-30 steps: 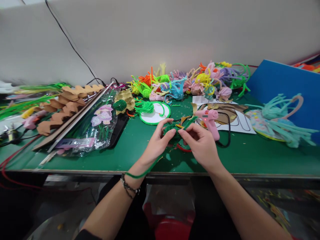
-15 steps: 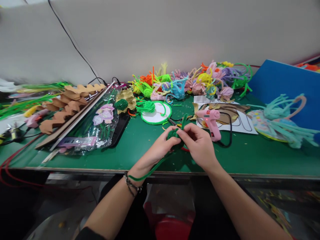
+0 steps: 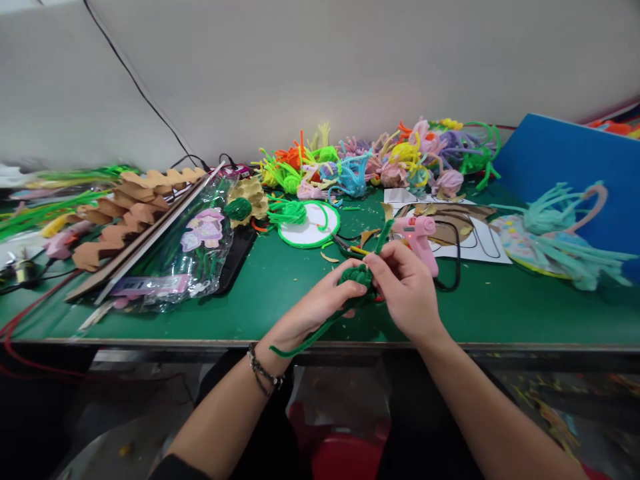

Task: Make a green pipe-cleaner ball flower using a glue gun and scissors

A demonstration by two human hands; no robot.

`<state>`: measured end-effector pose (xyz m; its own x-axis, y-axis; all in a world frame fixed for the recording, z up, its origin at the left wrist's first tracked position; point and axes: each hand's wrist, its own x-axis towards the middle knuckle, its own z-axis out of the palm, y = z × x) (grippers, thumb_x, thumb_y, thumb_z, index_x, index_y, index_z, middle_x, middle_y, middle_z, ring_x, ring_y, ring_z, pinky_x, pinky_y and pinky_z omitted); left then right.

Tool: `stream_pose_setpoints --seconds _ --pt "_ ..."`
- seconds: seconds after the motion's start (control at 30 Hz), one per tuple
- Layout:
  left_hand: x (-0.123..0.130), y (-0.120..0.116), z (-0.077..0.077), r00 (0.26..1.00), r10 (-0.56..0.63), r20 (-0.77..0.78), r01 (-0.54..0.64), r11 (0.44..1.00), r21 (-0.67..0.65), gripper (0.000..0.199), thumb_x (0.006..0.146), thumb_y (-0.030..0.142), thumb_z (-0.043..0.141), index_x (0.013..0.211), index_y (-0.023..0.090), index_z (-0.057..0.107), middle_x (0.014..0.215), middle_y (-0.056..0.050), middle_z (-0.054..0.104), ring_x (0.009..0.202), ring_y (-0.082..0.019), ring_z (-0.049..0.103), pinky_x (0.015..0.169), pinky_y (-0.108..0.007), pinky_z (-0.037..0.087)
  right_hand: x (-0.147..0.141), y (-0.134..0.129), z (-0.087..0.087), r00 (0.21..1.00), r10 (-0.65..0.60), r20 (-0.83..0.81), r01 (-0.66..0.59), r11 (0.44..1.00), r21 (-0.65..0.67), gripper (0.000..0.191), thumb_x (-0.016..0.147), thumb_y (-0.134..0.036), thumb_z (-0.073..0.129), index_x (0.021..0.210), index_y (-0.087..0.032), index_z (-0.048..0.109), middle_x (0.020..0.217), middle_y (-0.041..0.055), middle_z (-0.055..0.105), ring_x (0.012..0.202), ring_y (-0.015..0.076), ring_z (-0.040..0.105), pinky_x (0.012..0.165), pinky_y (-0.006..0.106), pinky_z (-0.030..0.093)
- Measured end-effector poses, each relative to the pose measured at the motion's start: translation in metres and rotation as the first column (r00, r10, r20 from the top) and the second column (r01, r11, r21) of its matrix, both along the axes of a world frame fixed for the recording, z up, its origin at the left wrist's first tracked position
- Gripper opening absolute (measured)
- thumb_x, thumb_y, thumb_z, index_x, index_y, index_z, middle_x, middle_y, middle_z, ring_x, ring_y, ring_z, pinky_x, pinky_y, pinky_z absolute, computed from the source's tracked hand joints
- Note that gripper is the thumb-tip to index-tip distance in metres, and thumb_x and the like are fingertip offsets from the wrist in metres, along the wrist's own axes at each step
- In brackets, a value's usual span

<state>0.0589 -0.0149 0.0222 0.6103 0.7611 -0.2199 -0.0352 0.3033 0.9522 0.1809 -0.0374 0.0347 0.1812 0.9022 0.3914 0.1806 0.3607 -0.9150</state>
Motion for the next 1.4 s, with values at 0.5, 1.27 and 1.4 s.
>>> stream_pose_setpoints --seconds 0.5,1.27,1.4 --pt "-0.003 0.003 -0.001 0.998 0.016 -0.053 -0.014 0.999 0.046 0.037 0.064 0.029 0.058 0.099 0.021 0.049 0.064 0.006 0.044 0.048 -0.004 0.038 0.042 -0.016 0.031 -0.001 0.018 0.003 0.998 0.028 -0.052 -0.029 1.0 -0.008 0.022 0.074 -0.039 0.057 0.067 -0.019 0.052 0.056 -0.0051 0.047 0.049 0.0068 0.043 0.045 0.02 0.036" --pt "-0.006 0.004 0.004 0.964 -0.024 -0.264 0.115 0.935 0.334 0.035 0.065 0.025 0.057 0.097 0.02 0.046 0.078 0.004 0.053 0.068 -0.01 0.049 0.065 -0.024 0.043 0.012 0.007 0.004 0.995 -0.09 0.039 0.088 0.995 0.044 0.034 0.08 -0.045 0.05 0.067 -0.018 0.066 0.054 -0.0031 0.045 0.045 0.0058 0.039 0.042 0.019 0.033" --pt "-0.009 0.005 0.002 0.929 0.071 -0.364 0.135 0.848 0.512 0.037 0.065 0.023 0.058 0.1 0.018 0.047 0.095 -0.002 0.058 0.091 -0.018 0.052 0.082 -0.031 0.042 0.006 0.009 0.004 0.995 0.041 -0.093 -0.04 0.999 0.011 0.035 0.08 -0.047 0.05 0.07 -0.017 0.064 0.054 -0.0023 0.053 0.039 0.0046 0.043 0.036 0.017 0.034"
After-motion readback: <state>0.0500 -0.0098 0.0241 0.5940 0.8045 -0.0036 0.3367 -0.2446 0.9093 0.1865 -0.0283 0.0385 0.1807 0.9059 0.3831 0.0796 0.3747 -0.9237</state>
